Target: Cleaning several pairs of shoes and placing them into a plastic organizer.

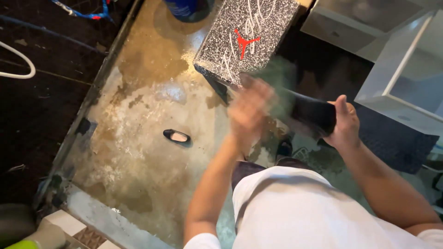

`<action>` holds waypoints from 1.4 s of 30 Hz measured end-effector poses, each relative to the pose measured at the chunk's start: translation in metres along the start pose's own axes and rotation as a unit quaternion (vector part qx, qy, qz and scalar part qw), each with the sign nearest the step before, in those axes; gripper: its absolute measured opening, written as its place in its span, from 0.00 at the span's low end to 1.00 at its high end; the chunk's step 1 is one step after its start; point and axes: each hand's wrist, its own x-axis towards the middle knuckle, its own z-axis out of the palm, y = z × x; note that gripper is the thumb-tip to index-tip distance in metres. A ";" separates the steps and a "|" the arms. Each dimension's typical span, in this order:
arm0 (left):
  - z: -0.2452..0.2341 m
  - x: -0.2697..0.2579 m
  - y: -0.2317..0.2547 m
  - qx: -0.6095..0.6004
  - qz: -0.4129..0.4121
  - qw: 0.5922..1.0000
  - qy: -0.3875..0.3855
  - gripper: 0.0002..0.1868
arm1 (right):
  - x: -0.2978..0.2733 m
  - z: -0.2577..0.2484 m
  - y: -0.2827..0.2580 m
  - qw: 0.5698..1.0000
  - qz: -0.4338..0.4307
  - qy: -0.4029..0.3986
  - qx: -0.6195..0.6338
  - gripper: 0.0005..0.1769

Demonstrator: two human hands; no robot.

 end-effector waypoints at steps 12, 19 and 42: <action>0.028 -0.016 -0.039 0.085 -0.133 0.986 0.048 0.24 | -0.007 -0.023 -0.001 0.993 -0.028 -0.006 -0.112 0.31; 0.054 -0.025 0.023 -0.028 0.046 0.998 -0.032 0.23 | -0.029 -0.085 0.006 0.973 -0.098 -0.039 -0.204 0.33; 0.056 0.023 0.046 -0.055 -0.008 0.998 0.031 0.32 | -0.024 -0.024 -0.023 0.997 0.008 0.066 0.034 0.19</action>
